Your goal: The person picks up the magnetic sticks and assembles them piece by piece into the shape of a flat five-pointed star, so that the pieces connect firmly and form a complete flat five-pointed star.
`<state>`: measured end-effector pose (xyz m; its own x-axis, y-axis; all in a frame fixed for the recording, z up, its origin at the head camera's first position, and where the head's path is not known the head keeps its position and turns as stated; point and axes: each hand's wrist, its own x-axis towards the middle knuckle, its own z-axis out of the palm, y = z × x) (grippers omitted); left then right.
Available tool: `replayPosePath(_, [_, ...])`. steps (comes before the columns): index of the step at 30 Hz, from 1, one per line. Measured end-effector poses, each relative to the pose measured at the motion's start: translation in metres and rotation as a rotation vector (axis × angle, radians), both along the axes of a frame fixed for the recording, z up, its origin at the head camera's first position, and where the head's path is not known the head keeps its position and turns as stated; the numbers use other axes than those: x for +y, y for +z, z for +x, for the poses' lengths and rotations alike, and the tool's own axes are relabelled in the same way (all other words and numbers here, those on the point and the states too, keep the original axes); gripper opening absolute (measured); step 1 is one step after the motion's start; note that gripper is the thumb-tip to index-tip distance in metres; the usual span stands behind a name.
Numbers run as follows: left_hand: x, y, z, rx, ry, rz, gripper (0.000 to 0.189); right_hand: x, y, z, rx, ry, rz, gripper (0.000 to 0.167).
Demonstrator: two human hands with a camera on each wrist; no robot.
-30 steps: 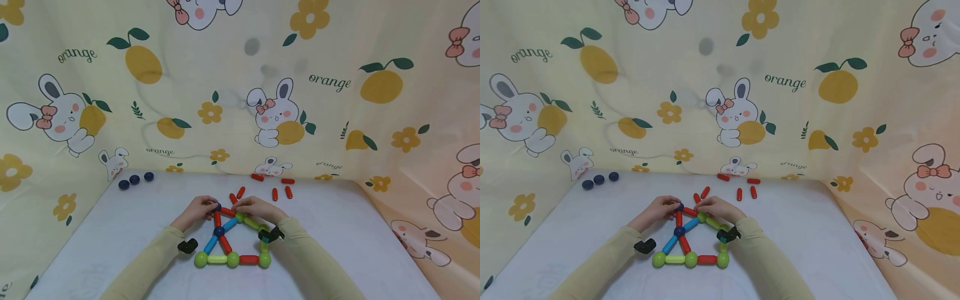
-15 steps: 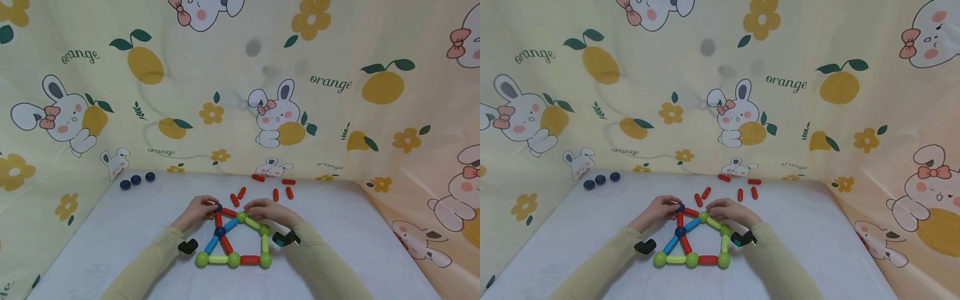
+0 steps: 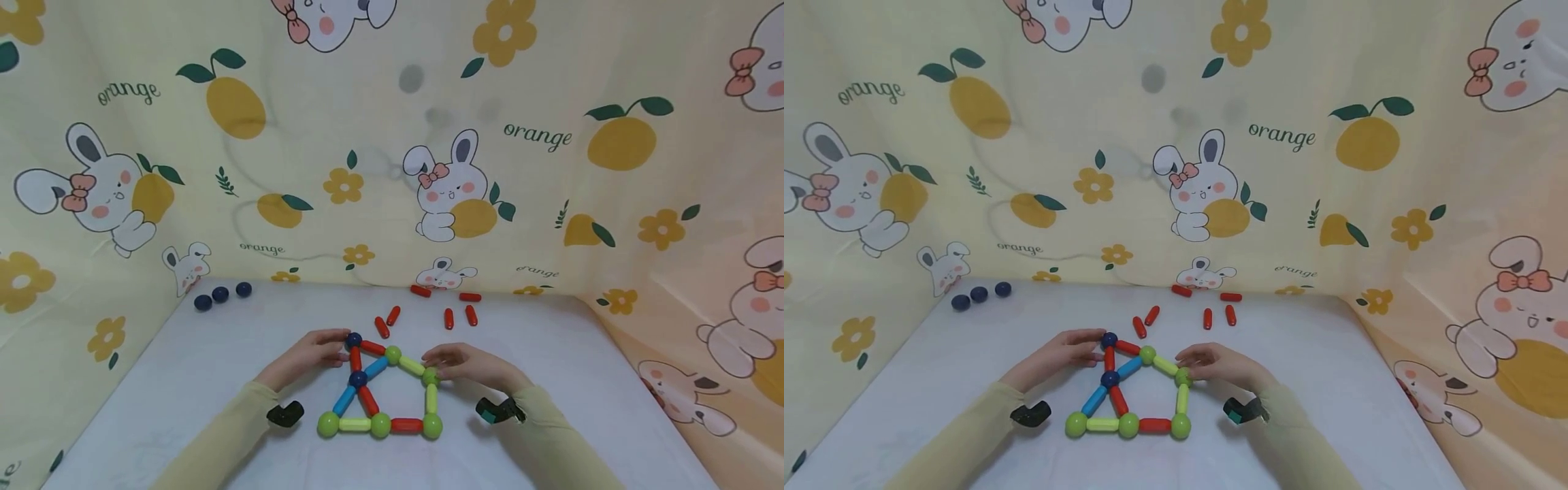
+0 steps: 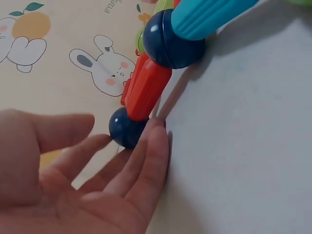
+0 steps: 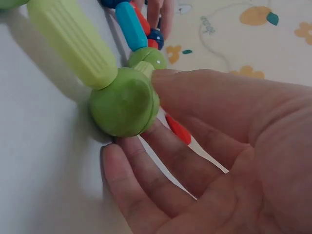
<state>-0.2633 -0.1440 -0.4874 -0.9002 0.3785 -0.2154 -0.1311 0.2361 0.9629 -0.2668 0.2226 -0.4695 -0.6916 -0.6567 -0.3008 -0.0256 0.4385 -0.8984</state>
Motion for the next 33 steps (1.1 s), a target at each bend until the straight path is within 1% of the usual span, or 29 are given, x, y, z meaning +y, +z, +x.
replayPosePath(2, [-0.004, 0.001, 0.006, -0.004, -0.032, 0.012, 0.047, 0.001, -0.001, 0.001, 0.004, -0.001, -0.011, 0.041])
replayPosePath(4, [-0.008, 0.001, 0.012, -0.007, -0.054, 0.005, 0.051, 0.002, -0.002, 0.002, 0.006, -0.006, -0.019, 0.039])
replayPosePath(8, [-0.014, 0.000, 0.027, -0.005, -0.099, -0.049, 0.059, 0.001, -0.004, 0.003, 0.014, -0.017, -0.026, 0.036])
replayPosePath(10, [-0.016, 0.001, 0.036, -0.007, -0.143, -0.059, 0.062, 0.001, -0.005, 0.004, 0.015, -0.024, -0.027, 0.035])
replayPosePath(13, [-0.020, 0.004, 0.050, -0.010, -0.235, -0.047, 0.067, 0.001, -0.005, 0.004, 0.016, -0.032, -0.031, 0.035])
replayPosePath(16, [-0.023, 0.007, 0.062, -0.020, -0.287, -0.038, 0.070, 0.001, -0.004, 0.005, 0.011, -0.041, -0.039, 0.036])
replayPosePath(19, [-0.024, 0.008, 0.070, -0.007, -0.283, -0.064, 0.070, 0.000, -0.005, 0.005, 0.010, -0.047, -0.051, 0.036])
replayPosePath(22, [-0.026, 0.008, 0.074, 0.018, -0.264, -0.100, 0.067, -0.003, -0.006, 0.006, 0.014, -0.051, -0.058, 0.037])
replayPosePath(24, [-0.030, 0.007, 0.075, 0.031, -0.256, -0.106, 0.062, -0.005, -0.007, 0.007, 0.017, -0.054, -0.057, 0.037])
replayPosePath(29, [-0.048, 0.004, 0.074, 0.063, -0.246, -0.102, 0.053, -0.015, -0.011, 0.010, 0.040, -0.064, -0.059, 0.036])
replayPosePath(33, [-0.066, 0.006, 0.070, 0.111, -0.233, -0.126, 0.047, -0.030, -0.013, 0.014, 0.073, -0.080, -0.063, 0.033])
